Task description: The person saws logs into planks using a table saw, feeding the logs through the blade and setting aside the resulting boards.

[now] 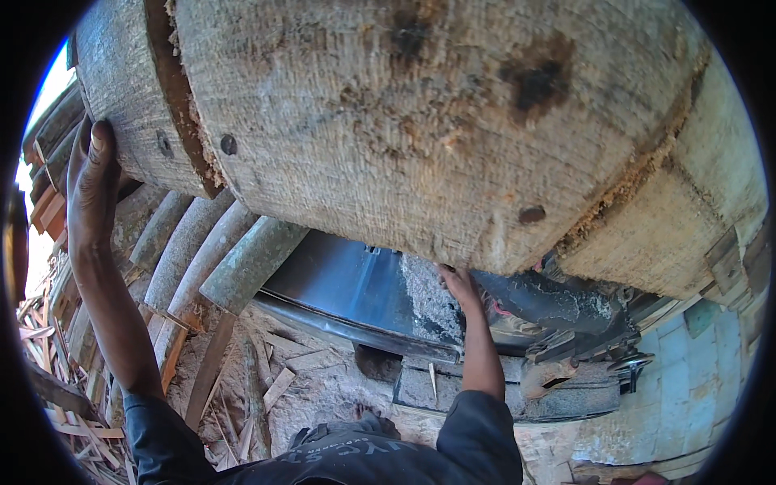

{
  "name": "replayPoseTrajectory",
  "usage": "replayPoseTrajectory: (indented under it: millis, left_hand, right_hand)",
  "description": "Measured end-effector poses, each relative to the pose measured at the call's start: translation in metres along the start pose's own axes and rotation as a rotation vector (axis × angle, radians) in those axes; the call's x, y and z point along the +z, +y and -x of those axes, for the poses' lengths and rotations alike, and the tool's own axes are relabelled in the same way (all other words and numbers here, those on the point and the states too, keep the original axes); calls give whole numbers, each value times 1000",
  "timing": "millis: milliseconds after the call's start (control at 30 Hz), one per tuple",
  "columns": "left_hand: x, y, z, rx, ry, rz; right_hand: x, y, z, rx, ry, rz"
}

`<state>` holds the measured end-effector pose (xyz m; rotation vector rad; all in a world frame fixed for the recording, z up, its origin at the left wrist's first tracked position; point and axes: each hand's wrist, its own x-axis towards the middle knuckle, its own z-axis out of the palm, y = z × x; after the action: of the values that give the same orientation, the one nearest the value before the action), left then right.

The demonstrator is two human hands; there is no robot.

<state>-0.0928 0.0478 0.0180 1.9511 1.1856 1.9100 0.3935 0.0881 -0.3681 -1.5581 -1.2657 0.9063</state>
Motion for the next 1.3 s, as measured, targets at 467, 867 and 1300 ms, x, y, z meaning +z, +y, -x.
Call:
replayPoseTrajectory:
  millis: [467, 867, 1300]
  left_hand:
    - [-1, -6, 0, -10, 19, 1]
    - [-2, -17, -1, 50, -5, -85]
    - [2, -27, 5, 98, -175, 80]
  right_hand:
    - [35, -18, -1, 60, -189, -430]
    - [121, -7, 73, 54, 21, -408]
    - [283, 38, 15, 390, 89, 417]
